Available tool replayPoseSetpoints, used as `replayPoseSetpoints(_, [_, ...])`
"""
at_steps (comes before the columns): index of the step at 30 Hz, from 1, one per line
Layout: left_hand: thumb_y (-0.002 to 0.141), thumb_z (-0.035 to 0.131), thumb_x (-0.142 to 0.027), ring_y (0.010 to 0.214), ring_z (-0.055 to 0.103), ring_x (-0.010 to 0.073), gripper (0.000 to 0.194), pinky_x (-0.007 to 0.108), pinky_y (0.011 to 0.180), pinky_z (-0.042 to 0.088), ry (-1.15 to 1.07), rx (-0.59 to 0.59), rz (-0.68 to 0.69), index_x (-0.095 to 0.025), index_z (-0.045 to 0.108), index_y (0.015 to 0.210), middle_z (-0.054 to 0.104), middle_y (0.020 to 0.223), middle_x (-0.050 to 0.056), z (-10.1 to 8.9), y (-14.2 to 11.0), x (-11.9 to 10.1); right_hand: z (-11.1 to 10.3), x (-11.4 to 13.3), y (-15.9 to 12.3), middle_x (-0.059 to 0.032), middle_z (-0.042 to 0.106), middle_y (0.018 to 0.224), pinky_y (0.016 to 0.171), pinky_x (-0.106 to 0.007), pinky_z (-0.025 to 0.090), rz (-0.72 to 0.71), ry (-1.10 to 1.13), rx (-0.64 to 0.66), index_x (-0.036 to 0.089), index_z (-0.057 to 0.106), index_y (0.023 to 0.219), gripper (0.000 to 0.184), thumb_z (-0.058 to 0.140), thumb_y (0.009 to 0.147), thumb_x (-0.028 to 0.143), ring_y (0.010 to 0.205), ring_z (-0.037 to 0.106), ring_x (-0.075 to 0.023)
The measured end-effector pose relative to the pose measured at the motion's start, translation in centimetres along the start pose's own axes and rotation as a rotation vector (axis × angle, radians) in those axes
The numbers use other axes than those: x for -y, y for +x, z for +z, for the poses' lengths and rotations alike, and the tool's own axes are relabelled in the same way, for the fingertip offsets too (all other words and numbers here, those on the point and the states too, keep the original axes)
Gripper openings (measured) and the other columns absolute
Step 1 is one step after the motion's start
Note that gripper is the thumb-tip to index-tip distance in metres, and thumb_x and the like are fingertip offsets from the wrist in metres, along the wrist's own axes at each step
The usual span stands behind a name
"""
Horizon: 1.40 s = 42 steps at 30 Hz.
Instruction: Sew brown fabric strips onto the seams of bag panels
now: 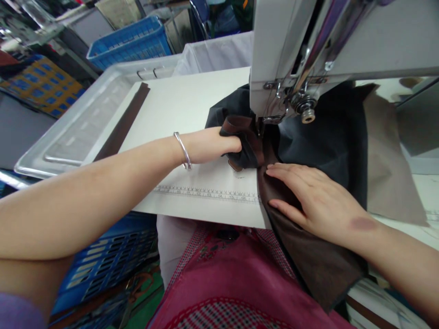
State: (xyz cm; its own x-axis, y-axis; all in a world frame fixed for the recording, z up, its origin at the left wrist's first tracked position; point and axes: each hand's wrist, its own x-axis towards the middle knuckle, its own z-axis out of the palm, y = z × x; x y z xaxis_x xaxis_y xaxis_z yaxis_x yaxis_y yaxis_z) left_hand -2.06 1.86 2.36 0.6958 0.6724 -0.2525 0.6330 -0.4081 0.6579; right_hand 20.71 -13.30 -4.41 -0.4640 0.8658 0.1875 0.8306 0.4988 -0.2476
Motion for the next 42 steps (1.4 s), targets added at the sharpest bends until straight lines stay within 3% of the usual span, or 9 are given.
replayPoseSetpoints(4, [0.080, 0.056, -0.033, 0.100, 0.062, 0.0221, 0.038, 0.036, 0.095, 0.046, 0.335, 0.155, 0.384, -0.020, 0.065, 0.114, 0.068, 0.109, 0.005, 1.4, -1.7, -0.7, -0.2, 0.2, 0.2, -0.0115, 0.048, 0.140, 0.104, -0.046, 0.040, 0.002, -0.037, 0.014, 0.015, 0.041, 0.142, 0.055, 0.047, 0.094, 0.042, 0.125, 0.046, -0.0275])
replayPoseSetpoints(7, [0.078, 0.063, -0.042, 0.115, 0.057, 0.0279, 0.055, 0.045, 0.108, 0.035, 0.595, 0.092, 0.534, -0.018, 0.058, 0.127, 0.060, 0.128, 0.012, 2.9, -3.0, -0.8, -0.2, 0.3, 0.2, -0.0100, 0.047, 0.142, 0.104, -0.045, 0.040, -0.010, -0.069, 0.028, 0.018, 0.044, 0.141, 0.051, 0.046, 0.095, 0.041, 0.125, 0.045, -0.0270])
replayPoseSetpoints(13, [0.078, 0.061, -0.043, 0.122, 0.053, 0.0277, 0.060, 0.047, 0.113, 0.029, 0.681, 0.044, 0.516, -0.018, 0.054, 0.132, 0.054, 0.136, 0.012, 3.9, -3.5, -0.2, 0.0, 0.3, 0.0, -0.0094, 0.046, 0.143, 0.106, -0.043, 0.038, -0.012, -0.096, 0.046, 0.018, 0.044, 0.141, 0.051, 0.046, 0.095, 0.041, 0.128, 0.043, -0.0258])
replayPoseSetpoints(37, [0.082, 0.060, -0.043, 0.112, 0.059, 0.0257, 0.039, 0.043, 0.104, 0.040, 0.669, -0.131, 0.609, -0.017, 0.066, 0.111, 0.064, 0.120, 0.013, 2.4, 1.6, 1.7, -1.0, -3.4, 4.6, -0.0166, 0.053, 0.135, 0.097, -0.051, 0.045, -0.080, -0.159, 0.049, 0.014, 0.050, 0.137, 0.049, 0.049, 0.094, 0.038, 0.122, 0.049, -0.0321])
replayPoseSetpoints(42, [0.081, 0.064, -0.037, 0.121, 0.055, 0.0268, 0.045, 0.045, 0.107, 0.037, 0.609, -0.099, 0.666, -0.017, 0.062, 0.121, 0.061, 0.127, 0.015, 1.4, 1.9, 2.4, -1.6, -3.7, 5.3, -0.0169, 0.051, 0.138, 0.099, -0.051, 0.045, -0.078, -0.181, 0.065, 0.014, 0.048, 0.139, 0.051, 0.048, 0.094, 0.039, 0.125, 0.048, -0.0316])
